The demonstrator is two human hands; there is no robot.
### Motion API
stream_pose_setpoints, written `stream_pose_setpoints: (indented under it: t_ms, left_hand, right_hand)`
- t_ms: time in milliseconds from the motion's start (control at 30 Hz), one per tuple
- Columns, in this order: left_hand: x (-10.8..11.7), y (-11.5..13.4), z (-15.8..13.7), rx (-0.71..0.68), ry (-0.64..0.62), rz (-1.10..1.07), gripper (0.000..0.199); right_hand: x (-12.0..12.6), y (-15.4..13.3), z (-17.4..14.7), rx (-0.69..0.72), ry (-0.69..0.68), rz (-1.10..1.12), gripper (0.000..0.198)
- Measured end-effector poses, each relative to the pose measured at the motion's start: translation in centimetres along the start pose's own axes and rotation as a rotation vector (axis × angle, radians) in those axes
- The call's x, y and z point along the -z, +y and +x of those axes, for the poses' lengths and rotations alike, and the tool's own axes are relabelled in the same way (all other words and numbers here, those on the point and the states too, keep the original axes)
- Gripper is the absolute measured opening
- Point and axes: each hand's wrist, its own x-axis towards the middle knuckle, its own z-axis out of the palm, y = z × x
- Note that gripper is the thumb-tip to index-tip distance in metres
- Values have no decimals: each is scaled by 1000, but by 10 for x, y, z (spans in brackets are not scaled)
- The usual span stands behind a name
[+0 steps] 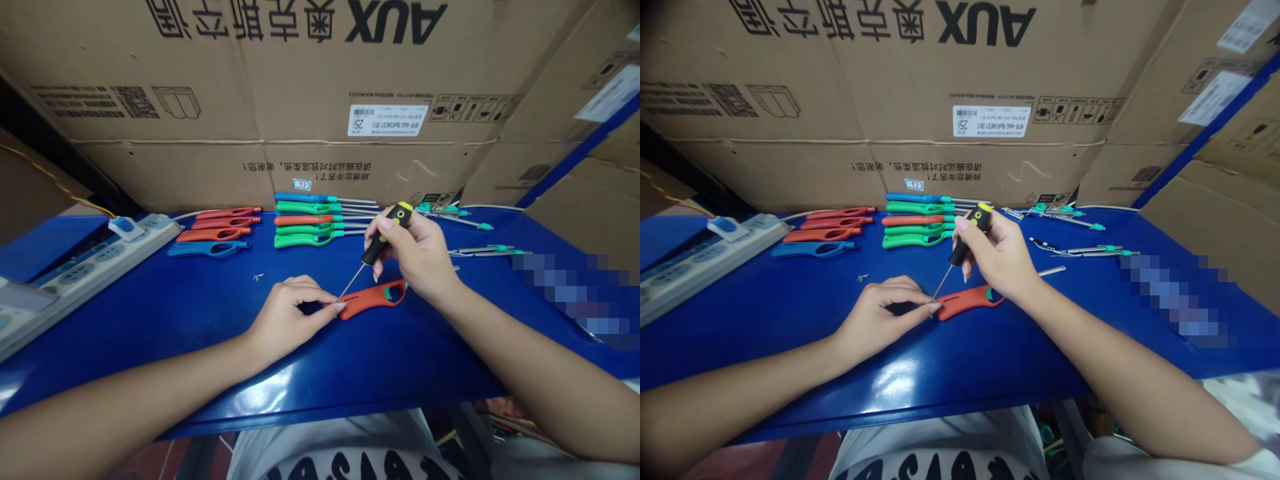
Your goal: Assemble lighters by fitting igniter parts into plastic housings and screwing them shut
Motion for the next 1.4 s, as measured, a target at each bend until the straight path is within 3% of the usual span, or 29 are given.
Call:
stream_pose_setpoints:
  t_ms: [233, 300, 367, 467, 567, 700, 767, 900, 1067, 1400]
  left_hand:
    - [-1, 1, -2, -20, -49, 24, 8]
    - [-1, 1, -2, -35, -56, 31, 8]
    - [-2, 1, -3, -80, -91, 43, 8]
    - [-3, 1, -4, -171, -180, 84, 7]
    - [-4, 1, -5, -209, -218, 103, 7]
    - [-5, -1, -4, -189, -201, 17, 9]
    - [-4, -1, -3, -163, -180, -11, 11]
    - [-1, -1, 0, -134, -127, 8, 8]
    - [2, -3, 0, -109, -144, 98, 49]
    - [-1, -6, 0, -76, -237, 100, 40]
  right_hand:
    - [-5, -7, -9, 63, -68, -73, 32]
    - [-5, -7, -13, 106, -79, -97, 37]
    - [-5, -6, -17, 201, -42, -178, 48]
    - [-3, -2, -22, 412, 34, -419, 48]
    - [-2, 1, -24, 560, -47, -550, 47]
    - [-4, 2, -26, 557, -284, -447, 60]
    - [-6, 2, -27, 541, -315, -400, 63]
    - [-7, 4, -27, 566, -210, -361, 64]
    - [-5, 10, -24, 623, -99, -447, 60]
    - [-4, 11, -24, 693, -103, -502, 63]
